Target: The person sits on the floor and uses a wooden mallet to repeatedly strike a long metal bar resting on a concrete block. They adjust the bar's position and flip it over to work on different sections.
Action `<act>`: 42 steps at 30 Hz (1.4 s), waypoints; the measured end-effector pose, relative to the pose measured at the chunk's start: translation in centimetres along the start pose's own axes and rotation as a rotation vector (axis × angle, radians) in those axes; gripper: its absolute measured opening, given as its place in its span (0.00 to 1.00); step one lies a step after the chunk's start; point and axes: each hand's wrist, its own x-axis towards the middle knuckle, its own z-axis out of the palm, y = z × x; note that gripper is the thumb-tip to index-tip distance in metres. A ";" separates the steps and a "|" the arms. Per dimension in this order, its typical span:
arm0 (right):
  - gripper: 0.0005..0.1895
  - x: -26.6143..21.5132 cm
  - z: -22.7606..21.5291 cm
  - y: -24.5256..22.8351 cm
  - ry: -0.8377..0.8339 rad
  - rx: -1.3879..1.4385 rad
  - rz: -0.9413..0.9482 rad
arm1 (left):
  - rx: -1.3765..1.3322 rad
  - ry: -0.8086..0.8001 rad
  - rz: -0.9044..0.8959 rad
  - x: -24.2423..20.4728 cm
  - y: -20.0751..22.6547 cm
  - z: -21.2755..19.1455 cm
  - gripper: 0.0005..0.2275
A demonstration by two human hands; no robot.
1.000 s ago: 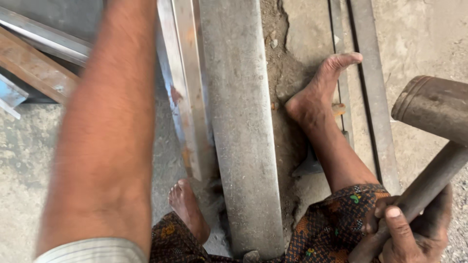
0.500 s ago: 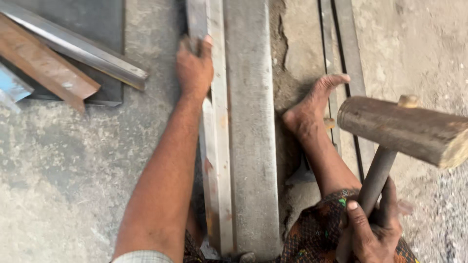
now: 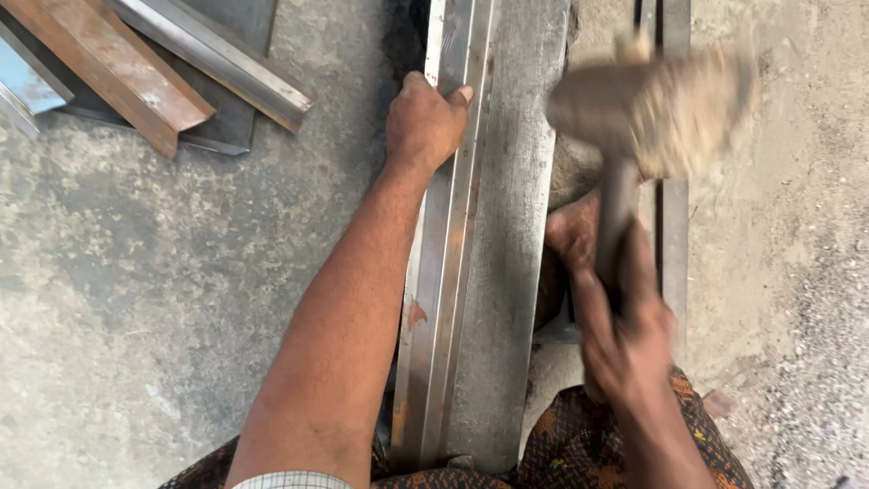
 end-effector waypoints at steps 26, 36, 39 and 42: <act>0.39 3.9 2.7 -1.2 -0.114 -0.113 -0.286 | -0.149 0.040 0.072 1.2 -2.5 2.0 0.24; 0.43 -0.3 5.1 1.8 -0.147 -0.009 -0.010 | -0.233 0.220 0.273 -2.1 -7.1 7.9 0.22; 0.42 -1.4 5.4 1.1 -0.213 0.100 0.238 | -0.258 0.223 0.252 -5.3 -7.7 7.3 0.21; 0.40 -2.3 6.2 2.2 -0.088 0.108 -0.002 | -0.251 0.221 0.230 -7.9 -8.3 6.9 0.22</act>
